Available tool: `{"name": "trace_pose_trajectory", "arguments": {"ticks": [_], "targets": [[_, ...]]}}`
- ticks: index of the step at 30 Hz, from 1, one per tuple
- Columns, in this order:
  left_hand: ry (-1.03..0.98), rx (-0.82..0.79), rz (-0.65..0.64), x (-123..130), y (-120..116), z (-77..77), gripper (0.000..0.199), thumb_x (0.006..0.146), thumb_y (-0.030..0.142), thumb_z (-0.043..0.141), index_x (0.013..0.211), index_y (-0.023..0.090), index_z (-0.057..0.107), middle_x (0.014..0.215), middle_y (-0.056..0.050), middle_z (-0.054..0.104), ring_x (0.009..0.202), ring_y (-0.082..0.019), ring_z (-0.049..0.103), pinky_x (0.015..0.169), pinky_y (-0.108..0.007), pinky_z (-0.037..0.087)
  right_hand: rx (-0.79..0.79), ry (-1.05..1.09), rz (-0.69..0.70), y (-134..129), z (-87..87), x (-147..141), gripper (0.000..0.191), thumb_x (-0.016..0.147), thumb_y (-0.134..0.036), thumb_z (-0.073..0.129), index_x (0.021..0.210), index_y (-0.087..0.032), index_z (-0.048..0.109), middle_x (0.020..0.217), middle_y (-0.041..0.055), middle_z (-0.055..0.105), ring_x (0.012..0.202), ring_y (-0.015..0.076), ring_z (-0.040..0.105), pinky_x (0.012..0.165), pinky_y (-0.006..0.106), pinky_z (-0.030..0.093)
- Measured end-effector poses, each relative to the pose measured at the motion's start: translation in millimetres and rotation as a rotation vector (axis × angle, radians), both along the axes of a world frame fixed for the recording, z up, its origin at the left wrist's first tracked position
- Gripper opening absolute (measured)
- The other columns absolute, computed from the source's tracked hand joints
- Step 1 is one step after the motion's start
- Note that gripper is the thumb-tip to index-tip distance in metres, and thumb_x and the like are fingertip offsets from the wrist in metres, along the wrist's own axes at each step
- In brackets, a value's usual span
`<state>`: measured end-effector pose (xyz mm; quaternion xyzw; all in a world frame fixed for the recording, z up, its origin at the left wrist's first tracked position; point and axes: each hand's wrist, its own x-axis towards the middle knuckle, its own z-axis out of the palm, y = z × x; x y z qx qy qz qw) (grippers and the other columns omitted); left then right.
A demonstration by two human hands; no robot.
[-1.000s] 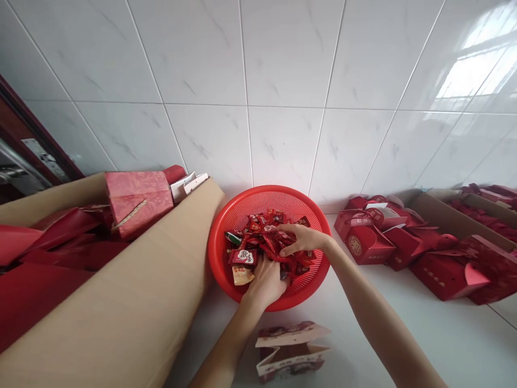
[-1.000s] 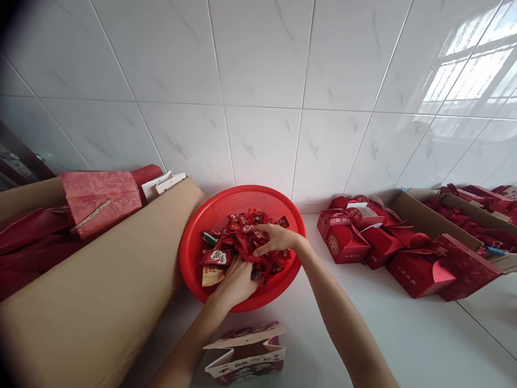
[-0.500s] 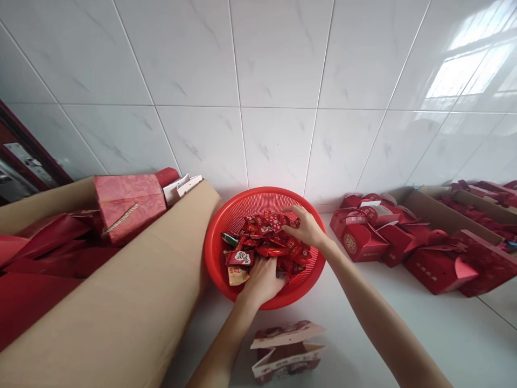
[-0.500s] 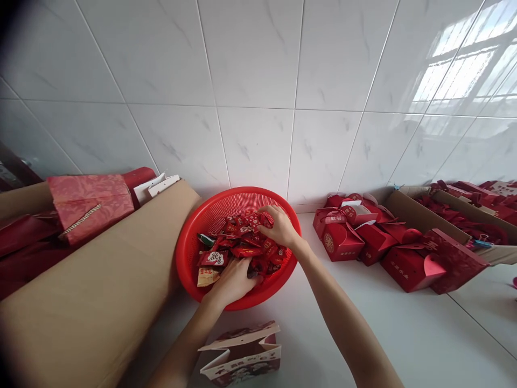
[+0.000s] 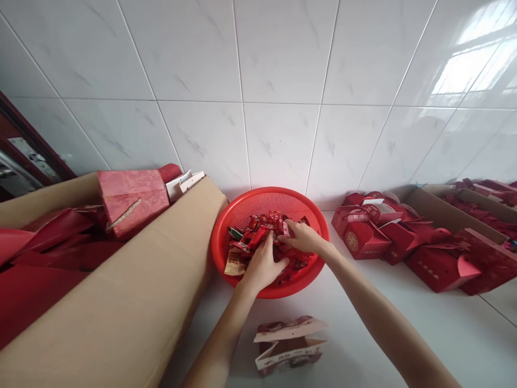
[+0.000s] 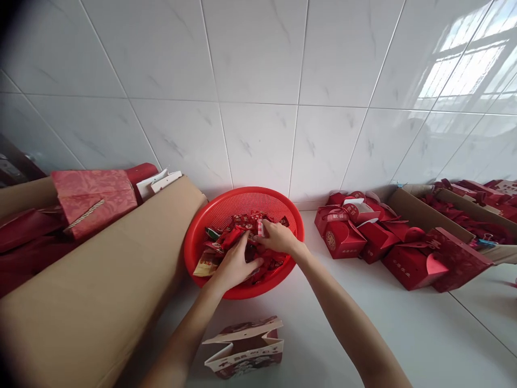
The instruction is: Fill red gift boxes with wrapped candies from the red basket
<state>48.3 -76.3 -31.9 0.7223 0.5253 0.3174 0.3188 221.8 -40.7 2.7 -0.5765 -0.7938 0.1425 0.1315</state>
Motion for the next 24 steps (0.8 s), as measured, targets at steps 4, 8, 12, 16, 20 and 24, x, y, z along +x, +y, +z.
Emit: {"name": "trace_pose_trajectory", "arguments": {"ticks": [4, 8, 12, 16, 20, 24], "targets": [[-0.201, 0.071, 0.212, -2, 10, -1.3, 0.069, 0.074, 0.011, 0.066, 0.14, 0.016, 0.05, 0.14, -0.019, 0.06, 0.132, -0.034, 0.056, 0.111, -0.048, 0.044, 0.066, -0.012, -0.163, 5, -2.8, 4, 0.029, 0.092, -0.026, 0.059, 0.119, -0.018, 0.052, 0.097, 0.0079, 0.07, 0.091, 0.0254, 0.065, 0.067, 0.028, 0.041], [-0.526, -0.04, 0.33, -8, 20, 4.0, 0.056, 0.068, 0.003, 0.058, 0.121, 0.018, 0.061, 0.123, -0.016, 0.069, 0.11, -0.028, 0.069, 0.101, -0.045, 0.052, 0.235, 0.029, -0.112, 9, -6.4, 10, 0.062, 0.084, -0.021, 0.067, 0.141, -0.015, 0.043, 0.13, 0.0159, 0.063, 0.123, 0.0314, 0.056, 0.094, 0.038, 0.045], [-0.826, -0.027, 0.396, -12, 23, 12.9, 0.042, 0.064, 0.006, 0.056, 0.103, 0.019, 0.065, 0.104, -0.01, 0.073, 0.097, -0.023, 0.071, 0.092, -0.039, 0.055, 0.212, -0.045, 0.262, 8, -9.2, 7, 0.048, 0.085, -0.013, 0.062, 0.133, -0.02, 0.059, 0.13, 0.0113, 0.064, 0.123, 0.0283, 0.056, 0.103, 0.039, 0.041], [-0.972, -0.017, 0.454, -12, 21, 20.6, 0.034, 0.061, 0.014, 0.059, 0.094, 0.017, 0.066, 0.097, -0.008, 0.073, 0.088, -0.02, 0.07, 0.085, -0.035, 0.055, 0.047, -0.288, 0.4, 1, -6.3, -4, 0.039, 0.089, -0.018, 0.061, 0.127, -0.024, 0.067, 0.134, 0.012, 0.061, 0.122, 0.0316, 0.057, 0.104, 0.044, 0.04], [-1.034, -0.042, 0.449, -14, 20, 24.7, 0.032, 0.056, 0.019, 0.064, 0.088, 0.016, 0.068, 0.091, -0.007, 0.072, 0.086, -0.02, 0.068, 0.078, -0.031, 0.053, 0.001, -0.456, 0.247, -2, -2.1, -13, 0.045, 0.094, -0.029, 0.058, 0.138, -0.023, 0.059, 0.14, 0.0172, 0.056, 0.13, 0.0354, 0.051, 0.103, 0.05, 0.041], [-1.062, -0.027, 0.412, -15, 17, 29.4, 0.029, 0.053, 0.023, 0.069, 0.081, 0.017, 0.069, 0.084, -0.005, 0.072, 0.084, -0.019, 0.067, 0.078, -0.031, 0.053, 0.006, -0.494, 0.112, 3, 2.3, -17, 0.052, 0.092, -0.026, 0.06, 0.143, -0.022, 0.052, 0.138, 0.0174, 0.058, 0.127, 0.0346, 0.054, 0.103, 0.047, 0.041]]}}
